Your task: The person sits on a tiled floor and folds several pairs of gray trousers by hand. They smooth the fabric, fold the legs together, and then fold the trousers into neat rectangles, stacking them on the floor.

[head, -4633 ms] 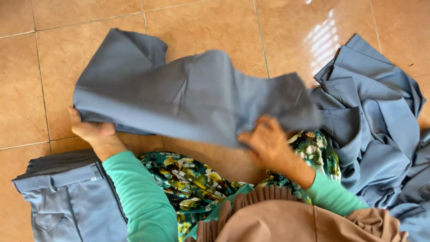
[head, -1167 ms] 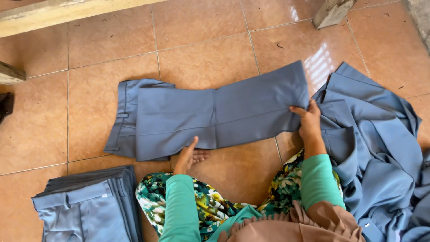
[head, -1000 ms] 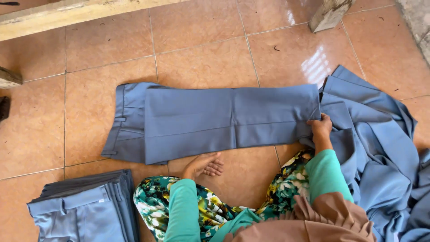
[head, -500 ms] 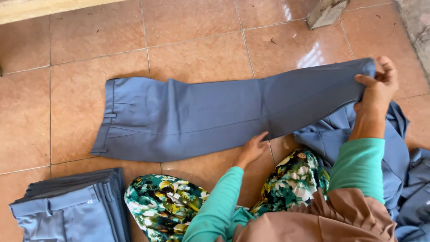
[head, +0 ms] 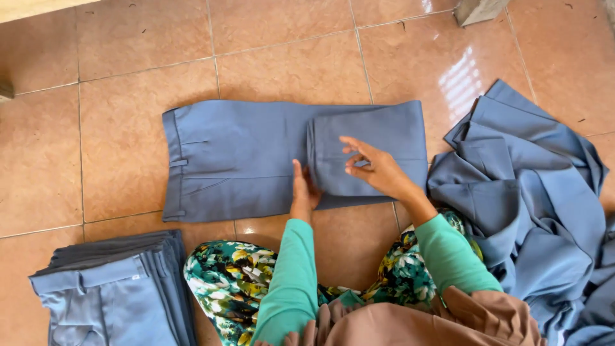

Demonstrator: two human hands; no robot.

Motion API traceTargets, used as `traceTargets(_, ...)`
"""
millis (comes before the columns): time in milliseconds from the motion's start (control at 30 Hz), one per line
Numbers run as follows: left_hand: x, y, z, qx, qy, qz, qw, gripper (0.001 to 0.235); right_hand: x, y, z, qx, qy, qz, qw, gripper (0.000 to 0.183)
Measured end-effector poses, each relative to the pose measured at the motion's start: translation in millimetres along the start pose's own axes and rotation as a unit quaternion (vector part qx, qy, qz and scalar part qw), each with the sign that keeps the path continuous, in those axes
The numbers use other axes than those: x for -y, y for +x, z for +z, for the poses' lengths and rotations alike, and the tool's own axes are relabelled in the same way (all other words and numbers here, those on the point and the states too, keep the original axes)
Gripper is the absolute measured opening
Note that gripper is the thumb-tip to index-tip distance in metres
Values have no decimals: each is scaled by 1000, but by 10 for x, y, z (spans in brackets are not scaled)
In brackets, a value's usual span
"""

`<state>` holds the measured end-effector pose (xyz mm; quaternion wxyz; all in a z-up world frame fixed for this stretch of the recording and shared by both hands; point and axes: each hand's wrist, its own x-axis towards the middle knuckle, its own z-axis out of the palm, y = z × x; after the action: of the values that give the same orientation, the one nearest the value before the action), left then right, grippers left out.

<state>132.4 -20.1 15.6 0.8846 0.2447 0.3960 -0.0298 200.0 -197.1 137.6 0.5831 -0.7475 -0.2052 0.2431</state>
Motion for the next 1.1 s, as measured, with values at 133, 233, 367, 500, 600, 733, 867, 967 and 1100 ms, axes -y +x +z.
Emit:
traceTargets(133,-65,207,-466,-41,53,66,996,84,-1170,149,-419,-96,-111,-9,989,57)
traceTargets(233,128,921,-996,-98,355,227,902,53,-1808,86,-898,-214,-318,50,922,46)
traceTargets(367,-90,683,-1015,-147,509,270,804,63,-2767,-64,-1258,-256,-366,190,874,54)
traceTargets(500,-110,159,-840,-177,568,334,731,79,-3057,-123,-1271,-232,-336,275,870,70)
traceTargets(600,30,-27,-789,-236,643,412,602,64,-2377,-151,-954,-293,-13,299,908,61)
traceTargets(733,337,282,-982,-271,712,384,522,48,-905,-513,-775,-313,143,241,908,60)
traceTargets(867,809,414,-632,-180,756,327,537,59,100,-643,-799,-335,218,184,898,52)
traceTargets(967,1189,366,-208,-45,721,294,626,67,686,-661,-860,-332,181,136,916,32)
traceTargets(1100,1106,-80,318,185,531,132,817,65,1277,-505,-674,-287,112,42,950,32)
